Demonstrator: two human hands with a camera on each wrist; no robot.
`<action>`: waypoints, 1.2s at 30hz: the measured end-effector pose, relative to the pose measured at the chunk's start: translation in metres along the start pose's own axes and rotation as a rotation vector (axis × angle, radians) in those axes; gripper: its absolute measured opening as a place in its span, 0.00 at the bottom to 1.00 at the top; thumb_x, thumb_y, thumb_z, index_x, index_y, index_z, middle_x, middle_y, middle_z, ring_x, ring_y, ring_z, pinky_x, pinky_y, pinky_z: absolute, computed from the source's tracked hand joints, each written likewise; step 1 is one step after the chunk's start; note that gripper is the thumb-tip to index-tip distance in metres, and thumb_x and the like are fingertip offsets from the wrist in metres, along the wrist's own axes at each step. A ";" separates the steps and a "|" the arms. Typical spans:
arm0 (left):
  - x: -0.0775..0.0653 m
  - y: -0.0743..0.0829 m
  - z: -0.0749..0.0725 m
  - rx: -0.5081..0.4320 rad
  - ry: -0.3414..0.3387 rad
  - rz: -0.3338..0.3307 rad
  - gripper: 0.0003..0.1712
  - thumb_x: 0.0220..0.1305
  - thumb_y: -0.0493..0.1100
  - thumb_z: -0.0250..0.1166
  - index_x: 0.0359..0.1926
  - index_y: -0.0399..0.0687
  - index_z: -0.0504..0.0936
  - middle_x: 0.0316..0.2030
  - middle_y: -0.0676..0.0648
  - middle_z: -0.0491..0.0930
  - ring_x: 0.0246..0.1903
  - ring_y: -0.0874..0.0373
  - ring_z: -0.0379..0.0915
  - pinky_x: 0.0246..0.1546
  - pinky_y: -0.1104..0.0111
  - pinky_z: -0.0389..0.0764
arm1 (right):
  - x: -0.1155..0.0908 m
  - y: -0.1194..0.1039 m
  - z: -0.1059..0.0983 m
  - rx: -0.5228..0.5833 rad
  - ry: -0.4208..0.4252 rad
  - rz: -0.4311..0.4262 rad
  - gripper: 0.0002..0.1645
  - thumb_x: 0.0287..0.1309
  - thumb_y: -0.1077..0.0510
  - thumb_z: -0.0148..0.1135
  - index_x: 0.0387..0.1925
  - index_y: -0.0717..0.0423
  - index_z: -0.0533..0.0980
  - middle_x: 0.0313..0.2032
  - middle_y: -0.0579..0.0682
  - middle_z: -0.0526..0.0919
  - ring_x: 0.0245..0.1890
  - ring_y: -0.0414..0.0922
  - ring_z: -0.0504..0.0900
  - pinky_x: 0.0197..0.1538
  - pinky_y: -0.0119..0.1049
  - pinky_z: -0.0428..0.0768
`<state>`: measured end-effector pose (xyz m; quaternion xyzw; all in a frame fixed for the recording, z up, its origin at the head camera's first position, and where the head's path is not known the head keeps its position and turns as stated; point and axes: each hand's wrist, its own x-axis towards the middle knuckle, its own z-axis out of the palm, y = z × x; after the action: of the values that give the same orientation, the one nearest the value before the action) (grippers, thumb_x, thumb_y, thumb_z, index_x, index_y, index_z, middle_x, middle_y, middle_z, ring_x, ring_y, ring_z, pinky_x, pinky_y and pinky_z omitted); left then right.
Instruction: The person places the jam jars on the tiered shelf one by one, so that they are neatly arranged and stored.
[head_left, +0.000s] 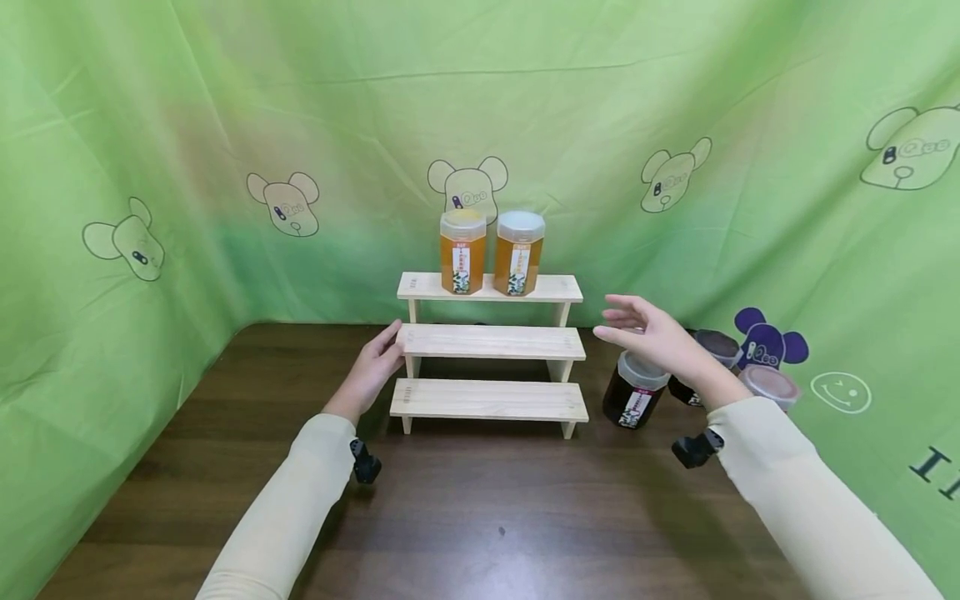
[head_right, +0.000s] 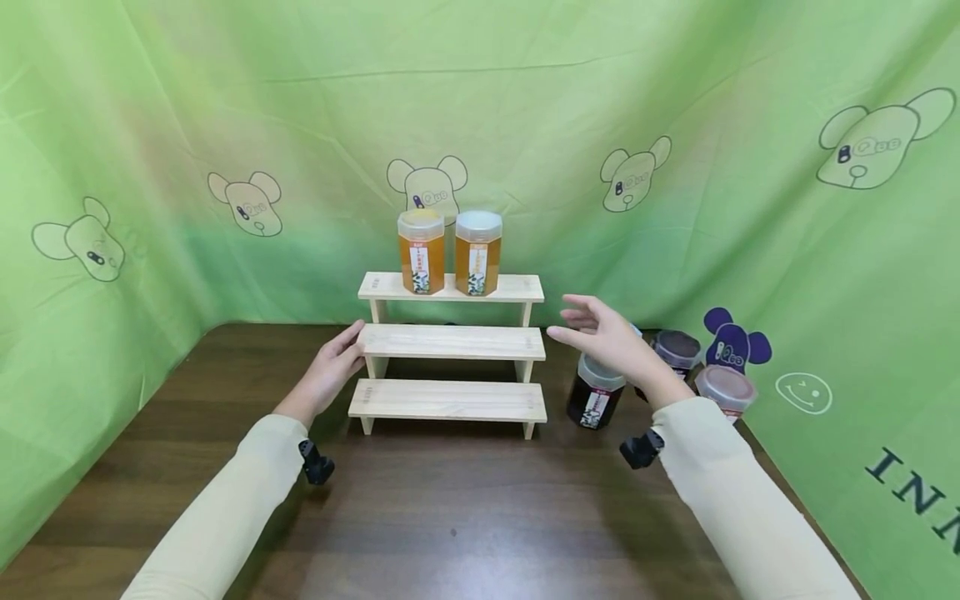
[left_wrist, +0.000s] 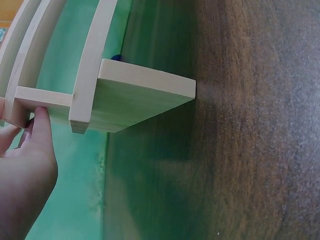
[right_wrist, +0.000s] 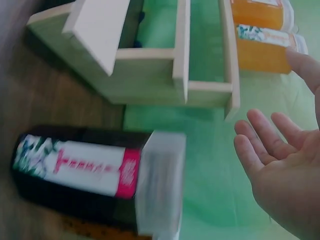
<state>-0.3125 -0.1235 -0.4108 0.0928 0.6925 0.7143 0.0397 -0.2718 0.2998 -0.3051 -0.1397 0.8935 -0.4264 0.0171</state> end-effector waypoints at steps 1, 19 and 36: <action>0.000 0.000 0.000 0.001 -0.001 0.000 0.32 0.81 0.37 0.45 0.79 0.41 0.48 0.76 0.36 0.48 0.73 0.47 0.52 0.72 0.56 0.60 | -0.003 0.003 -0.002 -0.005 0.003 0.003 0.48 0.68 0.44 0.63 0.78 0.59 0.52 0.68 0.65 0.67 0.67 0.61 0.66 0.68 0.59 0.66; 0.002 -0.001 -0.002 0.004 0.002 -0.012 0.32 0.81 0.37 0.45 0.79 0.42 0.47 0.77 0.37 0.47 0.73 0.48 0.51 0.71 0.59 0.61 | -0.039 0.047 -0.019 -0.035 0.083 0.024 0.45 0.70 0.47 0.61 0.75 0.66 0.54 0.66 0.68 0.68 0.65 0.63 0.68 0.49 0.15 0.69; 0.003 -0.004 -0.002 0.016 -0.004 -0.008 0.32 0.81 0.38 0.45 0.80 0.43 0.48 0.77 0.39 0.48 0.73 0.48 0.53 0.70 0.58 0.62 | -0.055 0.087 -0.004 -0.015 0.026 0.106 0.47 0.70 0.48 0.61 0.74 0.71 0.51 0.65 0.74 0.66 0.63 0.66 0.69 0.49 0.20 0.73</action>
<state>-0.3157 -0.1246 -0.4142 0.0918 0.6986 0.7083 0.0433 -0.2400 0.3691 -0.3743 -0.0869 0.9030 -0.4198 0.0270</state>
